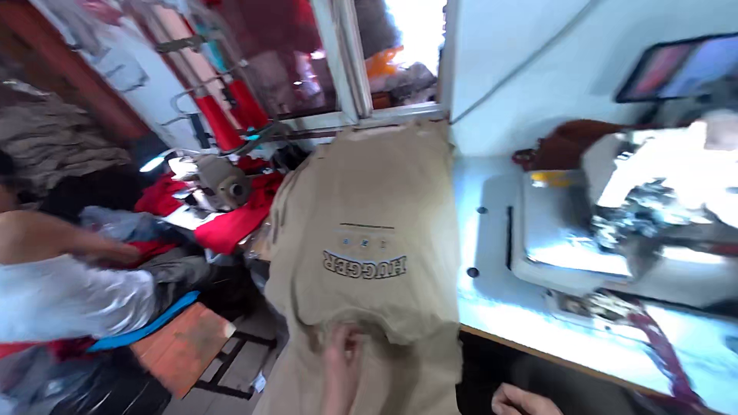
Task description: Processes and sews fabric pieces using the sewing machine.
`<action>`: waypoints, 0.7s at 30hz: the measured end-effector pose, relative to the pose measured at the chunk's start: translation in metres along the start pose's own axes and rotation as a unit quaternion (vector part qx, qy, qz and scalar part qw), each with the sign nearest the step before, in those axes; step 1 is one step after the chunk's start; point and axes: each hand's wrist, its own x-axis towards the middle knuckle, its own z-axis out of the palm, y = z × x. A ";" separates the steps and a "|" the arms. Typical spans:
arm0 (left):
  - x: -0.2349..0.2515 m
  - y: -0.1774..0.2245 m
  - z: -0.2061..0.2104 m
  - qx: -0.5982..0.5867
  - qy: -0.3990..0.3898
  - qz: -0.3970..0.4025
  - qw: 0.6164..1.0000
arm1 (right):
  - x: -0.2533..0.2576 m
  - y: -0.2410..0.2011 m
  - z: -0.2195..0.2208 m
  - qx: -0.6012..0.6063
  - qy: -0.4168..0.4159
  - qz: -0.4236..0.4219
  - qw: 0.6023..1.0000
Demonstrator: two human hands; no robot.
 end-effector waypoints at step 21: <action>-0.027 0.117 0.197 0.049 -0.561 0.279 0.778 | -0.117 0.058 -0.009 -0.084 0.192 0.095 0.973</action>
